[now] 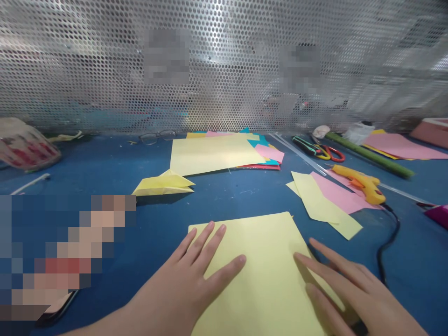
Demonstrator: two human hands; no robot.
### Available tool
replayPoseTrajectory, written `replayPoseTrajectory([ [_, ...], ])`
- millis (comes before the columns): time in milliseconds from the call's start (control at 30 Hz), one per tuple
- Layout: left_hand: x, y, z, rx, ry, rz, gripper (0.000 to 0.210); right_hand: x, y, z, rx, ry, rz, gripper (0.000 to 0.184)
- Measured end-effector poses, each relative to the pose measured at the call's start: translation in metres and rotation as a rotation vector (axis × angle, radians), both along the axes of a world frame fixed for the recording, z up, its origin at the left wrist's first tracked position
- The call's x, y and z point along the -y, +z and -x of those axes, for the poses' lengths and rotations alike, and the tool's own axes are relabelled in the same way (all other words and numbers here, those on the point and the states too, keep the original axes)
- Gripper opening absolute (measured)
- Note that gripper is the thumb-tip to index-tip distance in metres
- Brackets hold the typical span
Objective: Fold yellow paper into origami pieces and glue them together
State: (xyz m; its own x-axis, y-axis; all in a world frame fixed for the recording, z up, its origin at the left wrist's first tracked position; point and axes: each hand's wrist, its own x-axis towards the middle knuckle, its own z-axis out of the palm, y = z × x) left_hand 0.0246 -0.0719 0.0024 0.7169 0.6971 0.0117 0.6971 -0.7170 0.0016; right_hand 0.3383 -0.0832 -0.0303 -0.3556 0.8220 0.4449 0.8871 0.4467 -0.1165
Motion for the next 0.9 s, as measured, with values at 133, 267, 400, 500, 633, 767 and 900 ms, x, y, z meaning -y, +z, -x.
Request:
replayPoseTrajectory([
  [133, 0.002, 0.0, -0.006, 0.027, 0.099, 0.006, 0.086, -0.022, 0.021, 0.018, 0.235, 0.27, 0.066, 0.053],
  [267, 0.003, -0.001, -0.01, 0.039, 0.132, 0.001, 0.082, -0.036, 0.033, 0.043, 0.328, 0.368, 0.214, 0.067],
  [400, 0.0, -0.004, -0.009, 0.041, 0.128, 0.004, 0.081, -0.04, 0.038, 0.05, 0.384, 0.446, 0.181, 0.072],
  [500, -0.004, -0.006, -0.005, 0.034, 0.071, 0.022, 0.086, -0.046, 0.033, 0.053, 0.33, 0.552, 0.182, 0.078],
  [633, -0.011, -0.01, 0.0, -0.007, -0.022, -0.014, 0.092, -0.063, 0.018, 0.057, 0.234, 0.663, 0.288, 0.081],
  [767, -0.016, -0.022, 0.002, -0.064, -0.042, -0.194, 0.081, -0.076, 0.006, 0.058, 0.201, 0.677, 0.27, 0.083],
  [900, -0.019, -0.042, -0.001, -0.032, -0.062, -0.382, 0.076, -0.08, 0.003, 0.06, 0.319, 0.65, 0.085, 0.06],
])
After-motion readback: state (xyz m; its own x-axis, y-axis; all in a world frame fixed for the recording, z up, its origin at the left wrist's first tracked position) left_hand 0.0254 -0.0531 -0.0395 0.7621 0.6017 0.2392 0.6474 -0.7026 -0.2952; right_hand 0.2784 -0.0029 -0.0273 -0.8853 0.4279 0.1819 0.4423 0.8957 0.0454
